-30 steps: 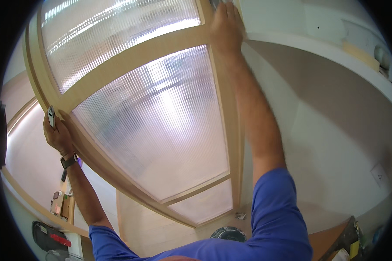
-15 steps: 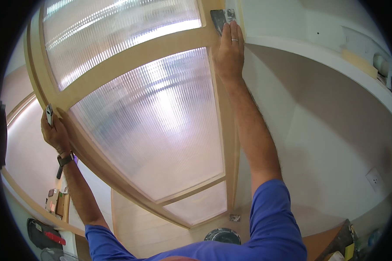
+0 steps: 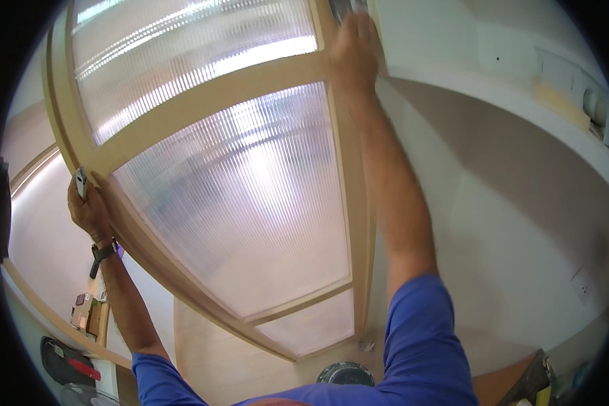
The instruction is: The person retrieves a utility knife from a green bag and a backpack, then walks to a door frame. They use the knife to scrape or cut along the door frame edges while holding the door in place.
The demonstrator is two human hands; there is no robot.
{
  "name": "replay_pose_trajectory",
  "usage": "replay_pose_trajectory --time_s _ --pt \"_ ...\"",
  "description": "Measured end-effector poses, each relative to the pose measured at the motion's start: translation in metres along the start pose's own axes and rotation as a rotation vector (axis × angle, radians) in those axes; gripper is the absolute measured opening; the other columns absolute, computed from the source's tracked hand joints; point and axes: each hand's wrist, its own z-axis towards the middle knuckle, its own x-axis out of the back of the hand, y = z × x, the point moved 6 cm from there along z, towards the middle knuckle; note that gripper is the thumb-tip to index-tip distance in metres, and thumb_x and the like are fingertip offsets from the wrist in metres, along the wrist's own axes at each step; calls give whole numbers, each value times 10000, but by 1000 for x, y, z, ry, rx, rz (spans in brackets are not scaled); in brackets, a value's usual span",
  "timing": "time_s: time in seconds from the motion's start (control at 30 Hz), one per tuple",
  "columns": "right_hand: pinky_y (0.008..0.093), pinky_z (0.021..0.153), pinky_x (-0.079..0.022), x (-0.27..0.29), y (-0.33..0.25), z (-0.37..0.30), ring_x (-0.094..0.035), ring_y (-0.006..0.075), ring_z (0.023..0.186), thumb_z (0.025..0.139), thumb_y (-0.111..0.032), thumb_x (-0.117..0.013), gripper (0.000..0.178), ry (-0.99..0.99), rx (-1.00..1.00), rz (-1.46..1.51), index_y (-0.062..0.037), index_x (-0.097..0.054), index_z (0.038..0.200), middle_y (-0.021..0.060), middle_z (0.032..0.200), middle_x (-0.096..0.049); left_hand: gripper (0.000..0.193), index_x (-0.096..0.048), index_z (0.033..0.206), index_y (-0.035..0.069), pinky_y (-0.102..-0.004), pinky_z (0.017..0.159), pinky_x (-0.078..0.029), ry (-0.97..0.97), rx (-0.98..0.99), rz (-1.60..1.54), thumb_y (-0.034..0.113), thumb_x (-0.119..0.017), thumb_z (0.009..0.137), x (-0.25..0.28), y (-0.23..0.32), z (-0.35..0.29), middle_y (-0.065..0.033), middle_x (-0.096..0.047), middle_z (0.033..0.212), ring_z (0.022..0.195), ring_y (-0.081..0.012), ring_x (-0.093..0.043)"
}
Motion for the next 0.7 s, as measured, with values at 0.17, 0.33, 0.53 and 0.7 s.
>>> replay_pose_trajectory --time_s 0.17,0.33,0.53,0.7 --pt "453 981 -422 4 3 -24 -510 440 1134 882 -68 -491 304 89 112 -81 96 -532 1135 295 1183 -553 275 -628 1083 43 -351 827 -492 -7 -21 -3 -7 -567 819 -1 4 -8 -91 -668 1019 930 -248 -629" --pt "449 983 -419 -17 4 45 -508 437 1138 877 -76 -510 327 93 124 18 94 -518 1157 297 1201 -542 266 -631 1071 50 -355 809 -492 2 -8 -66 -9 -582 816 2 -1 -7 -86 -669 1005 914 -243 -627" --pt "444 943 -443 -5 0 -1 -523 419 1106 862 -56 -508 297 140 153 -157 95 -527 1117 278 1177 -551 269 -635 1068 56 -340 801 -499 7 -13 -25 -15 -582 814 -1 4 -7 -82 -672 1001 899 -233 -630" --pt "427 937 -449 -46 11 114 -552 410 1044 897 -47 -436 309 7 76 -67 129 -518 1137 293 1091 -576 267 -637 1070 57 -335 807 -499 8 -27 -26 -12 -580 818 2 7 -8 -81 -672 1002 907 -230 -629"
